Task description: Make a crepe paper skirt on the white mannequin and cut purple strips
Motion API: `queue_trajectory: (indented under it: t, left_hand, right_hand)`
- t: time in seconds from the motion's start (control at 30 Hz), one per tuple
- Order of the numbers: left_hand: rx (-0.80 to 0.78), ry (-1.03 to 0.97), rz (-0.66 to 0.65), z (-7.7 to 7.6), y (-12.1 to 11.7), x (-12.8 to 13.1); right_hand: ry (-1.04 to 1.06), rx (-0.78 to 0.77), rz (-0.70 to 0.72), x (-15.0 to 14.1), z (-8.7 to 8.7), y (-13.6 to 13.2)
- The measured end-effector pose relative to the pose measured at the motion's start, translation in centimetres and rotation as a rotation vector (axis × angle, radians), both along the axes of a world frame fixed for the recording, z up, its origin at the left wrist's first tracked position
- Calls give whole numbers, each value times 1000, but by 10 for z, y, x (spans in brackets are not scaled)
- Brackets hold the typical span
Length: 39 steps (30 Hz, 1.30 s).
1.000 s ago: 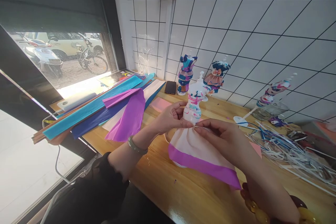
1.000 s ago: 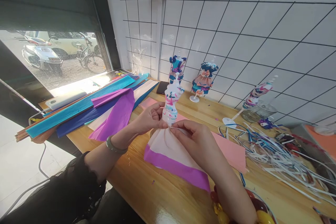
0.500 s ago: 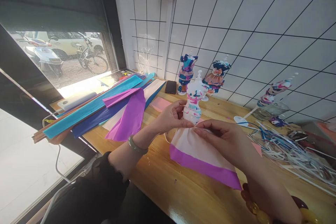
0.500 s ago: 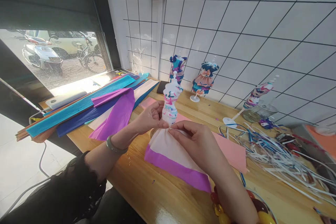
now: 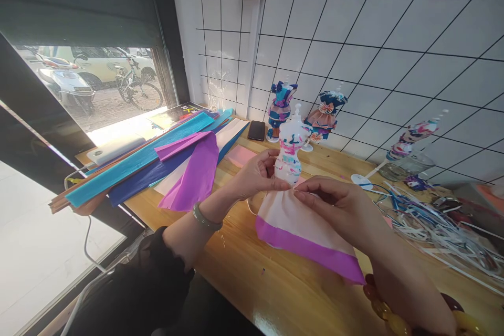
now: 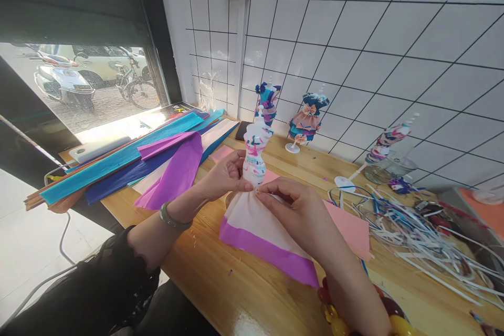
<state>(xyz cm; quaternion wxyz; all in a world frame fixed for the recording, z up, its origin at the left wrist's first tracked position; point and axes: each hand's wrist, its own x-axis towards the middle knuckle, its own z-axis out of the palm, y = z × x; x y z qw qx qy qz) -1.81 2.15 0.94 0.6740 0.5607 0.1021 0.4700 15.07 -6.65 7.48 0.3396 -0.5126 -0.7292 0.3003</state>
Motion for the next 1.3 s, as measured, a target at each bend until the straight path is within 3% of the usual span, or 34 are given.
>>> queue_trajectory:
  t: [0.3,0.53,0.83,1.1,1.3]
  left_hand:
    - [-14,-5,-10,1,-1,0]
    - [-1,17,10,1,-1,-1]
    - [-11,34,7,2,-3,-1]
    - [-36,47,25,4,-4,0]
    - [-20,26,41,3,-3,-1]
  right_hand:
    - [20,-58,-79,-3,2,-3]
    - [30,-48,-27,-2,0,-2]
    - [-13,-19,-116,-3,0,0]
    - [14,-40,-88,-3,0,-1]
    - [-101,-80,-120,-2,4,-4]
